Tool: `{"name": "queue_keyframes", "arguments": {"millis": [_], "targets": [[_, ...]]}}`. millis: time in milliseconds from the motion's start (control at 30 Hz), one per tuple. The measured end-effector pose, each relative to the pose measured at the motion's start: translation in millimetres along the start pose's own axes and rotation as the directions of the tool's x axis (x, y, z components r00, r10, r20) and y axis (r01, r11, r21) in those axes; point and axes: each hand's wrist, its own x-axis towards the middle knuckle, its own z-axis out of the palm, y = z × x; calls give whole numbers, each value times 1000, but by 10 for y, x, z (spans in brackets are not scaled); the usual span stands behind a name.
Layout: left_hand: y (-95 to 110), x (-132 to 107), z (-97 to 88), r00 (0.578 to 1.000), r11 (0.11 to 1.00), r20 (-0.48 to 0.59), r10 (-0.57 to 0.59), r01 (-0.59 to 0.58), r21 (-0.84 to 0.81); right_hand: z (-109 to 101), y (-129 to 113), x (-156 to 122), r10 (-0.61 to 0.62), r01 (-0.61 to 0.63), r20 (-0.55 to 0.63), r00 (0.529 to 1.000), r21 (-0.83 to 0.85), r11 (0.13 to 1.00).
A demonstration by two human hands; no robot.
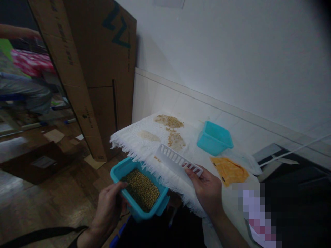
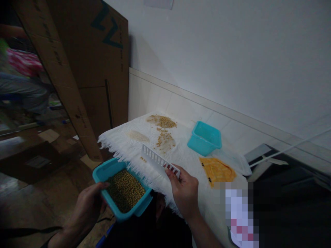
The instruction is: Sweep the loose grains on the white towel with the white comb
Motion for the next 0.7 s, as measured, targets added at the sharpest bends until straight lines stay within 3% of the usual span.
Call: {"name": "queue_keyframes", "arguments": {"millis": [167,367,567,700], "targets": [[-28,28,-30,1000,1000,-10,15,-15,-11,-14,-100,-26,30,-30,-15,999,25,999],[7,1,-20,999,999,-9,33,-33,24,-54,-36,286,-55,31,-206,977,-121,992],[34,-23,24,999,1000,-47,28,-28,-13,-1,59,460,-91,58,-185,979,-179,982],[28,-4,22,999,999,-49,6,-8,-38,-91,150,486,-127,71,-236,963,-234,970]]}}
